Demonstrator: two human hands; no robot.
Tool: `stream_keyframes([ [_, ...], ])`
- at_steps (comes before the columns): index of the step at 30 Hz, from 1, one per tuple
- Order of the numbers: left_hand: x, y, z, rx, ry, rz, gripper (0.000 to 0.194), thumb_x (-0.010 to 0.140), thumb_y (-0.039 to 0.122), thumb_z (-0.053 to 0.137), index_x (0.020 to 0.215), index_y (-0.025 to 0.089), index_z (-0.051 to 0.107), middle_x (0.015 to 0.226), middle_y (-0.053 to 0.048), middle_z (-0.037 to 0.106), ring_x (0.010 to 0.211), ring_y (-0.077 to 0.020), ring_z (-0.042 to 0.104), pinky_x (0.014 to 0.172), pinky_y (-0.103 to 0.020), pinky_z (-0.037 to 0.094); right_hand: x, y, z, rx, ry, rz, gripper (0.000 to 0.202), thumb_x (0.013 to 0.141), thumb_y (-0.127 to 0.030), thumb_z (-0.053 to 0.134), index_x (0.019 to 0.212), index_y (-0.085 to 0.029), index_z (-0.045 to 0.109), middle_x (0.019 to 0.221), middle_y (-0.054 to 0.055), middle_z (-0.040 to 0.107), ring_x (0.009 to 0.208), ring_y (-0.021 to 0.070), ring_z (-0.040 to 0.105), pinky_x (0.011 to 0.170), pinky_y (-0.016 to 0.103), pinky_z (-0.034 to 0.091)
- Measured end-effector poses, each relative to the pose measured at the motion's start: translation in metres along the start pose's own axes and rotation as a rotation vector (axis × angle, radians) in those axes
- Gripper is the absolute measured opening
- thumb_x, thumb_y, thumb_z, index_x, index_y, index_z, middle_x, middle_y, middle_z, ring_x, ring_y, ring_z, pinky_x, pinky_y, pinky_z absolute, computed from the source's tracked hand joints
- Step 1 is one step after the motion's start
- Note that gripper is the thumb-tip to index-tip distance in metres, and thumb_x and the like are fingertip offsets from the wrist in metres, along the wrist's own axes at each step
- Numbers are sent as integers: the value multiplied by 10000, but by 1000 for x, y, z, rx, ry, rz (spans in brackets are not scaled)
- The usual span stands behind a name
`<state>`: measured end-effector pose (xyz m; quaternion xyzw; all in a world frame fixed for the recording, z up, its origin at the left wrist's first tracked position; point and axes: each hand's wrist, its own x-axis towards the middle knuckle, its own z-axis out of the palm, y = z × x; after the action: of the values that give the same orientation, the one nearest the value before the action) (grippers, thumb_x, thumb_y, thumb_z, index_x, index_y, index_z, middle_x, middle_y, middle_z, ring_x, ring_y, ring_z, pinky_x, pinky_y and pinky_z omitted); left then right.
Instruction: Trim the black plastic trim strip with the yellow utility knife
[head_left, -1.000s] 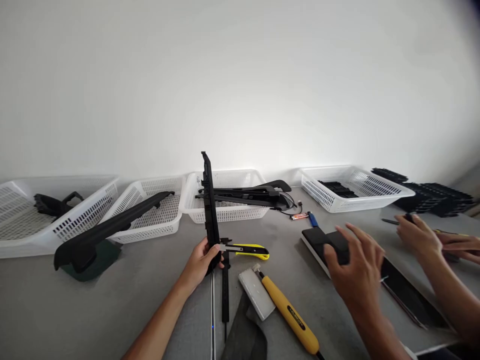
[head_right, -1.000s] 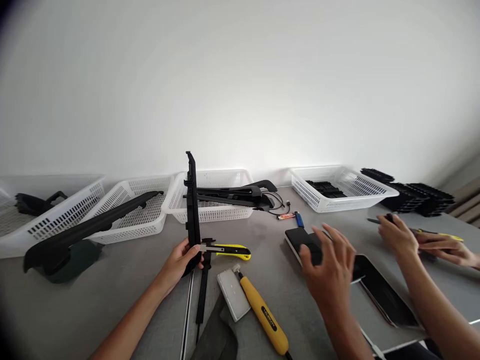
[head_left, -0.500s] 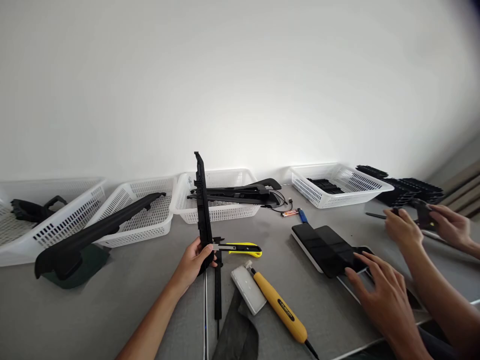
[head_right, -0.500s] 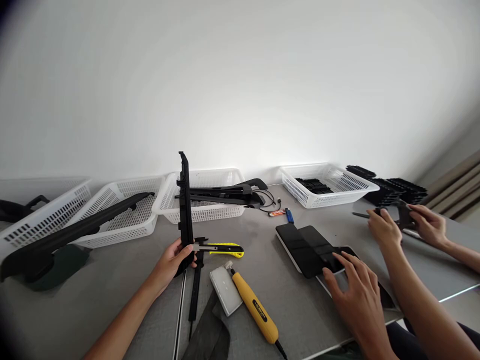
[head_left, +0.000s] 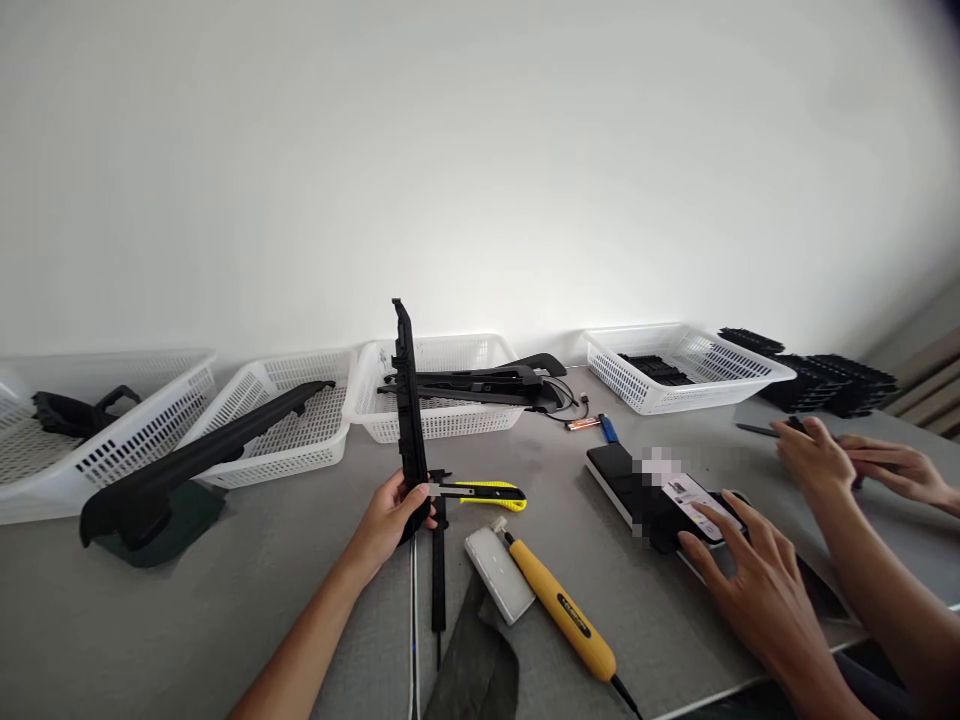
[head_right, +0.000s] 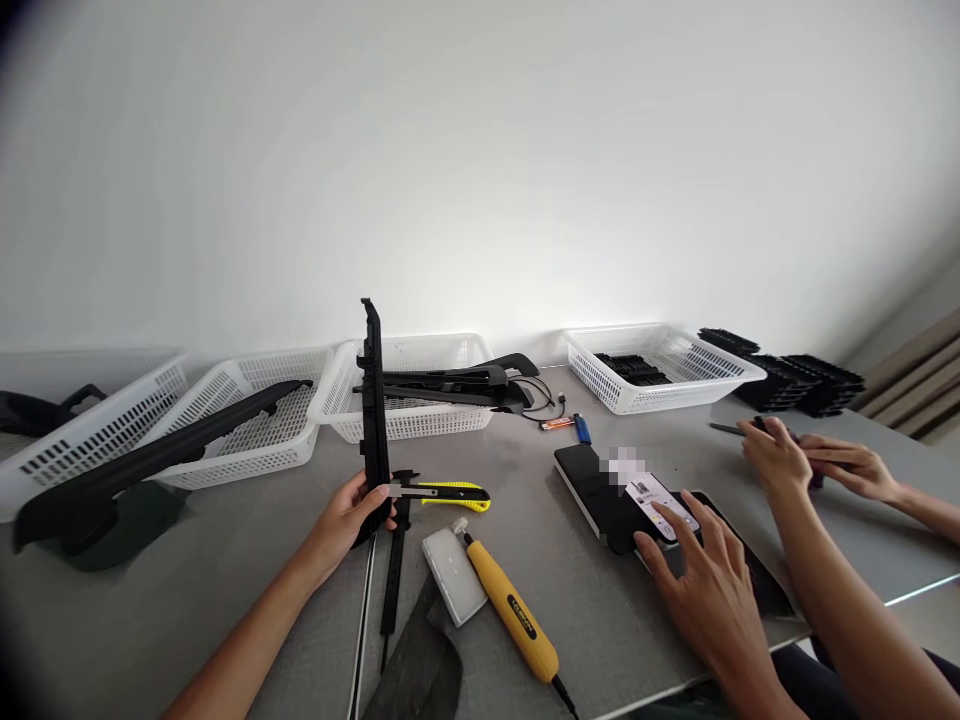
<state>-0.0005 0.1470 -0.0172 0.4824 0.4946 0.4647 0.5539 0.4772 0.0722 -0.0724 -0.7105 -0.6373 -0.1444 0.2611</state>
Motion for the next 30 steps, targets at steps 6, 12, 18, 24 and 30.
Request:
stream_keyframes([
  [6,1,-2,0,-18,-1,-2,577,781,637,819,1051,158,646,810,-7,694,690,-172,688,651,-302,614,-2,0,1,-4,-12,18,678,1010,-719,302,1330,-245,666,1575,138,479,1439,408,471,1143,616,431],
  [12,0,-3,0,-22,0,-1,582,778,632,823,1063,157,645,798,-2,688,689,-171,689,646,-296,611,-3,-2,-2,-9,-32,61,684,994,-747,315,1335,-272,672,1586,112,483,1407,428,491,1091,639,464],
  [18,1,-2,0,-20,-7,3,589,778,648,819,1054,156,647,817,-6,684,698,-168,680,640,-299,617,-3,4,3,18,-39,69,654,993,-722,343,1326,-271,680,1588,112,481,1410,404,496,1123,609,446],
  [24,1,-6,-2,-12,-19,8,580,800,641,805,1063,152,636,831,-3,673,721,-166,684,664,-299,630,0,-12,-13,37,-4,131,714,952,-796,340,1322,-283,672,1580,114,501,1396,457,495,1067,683,457],
  [30,2,-7,-1,-43,-26,6,540,817,602,803,1071,151,648,856,-14,669,760,-171,673,659,-305,646,29,-119,-37,348,-24,-119,457,1007,-581,519,1316,-273,654,1439,116,620,1364,343,548,1158,566,434],
])
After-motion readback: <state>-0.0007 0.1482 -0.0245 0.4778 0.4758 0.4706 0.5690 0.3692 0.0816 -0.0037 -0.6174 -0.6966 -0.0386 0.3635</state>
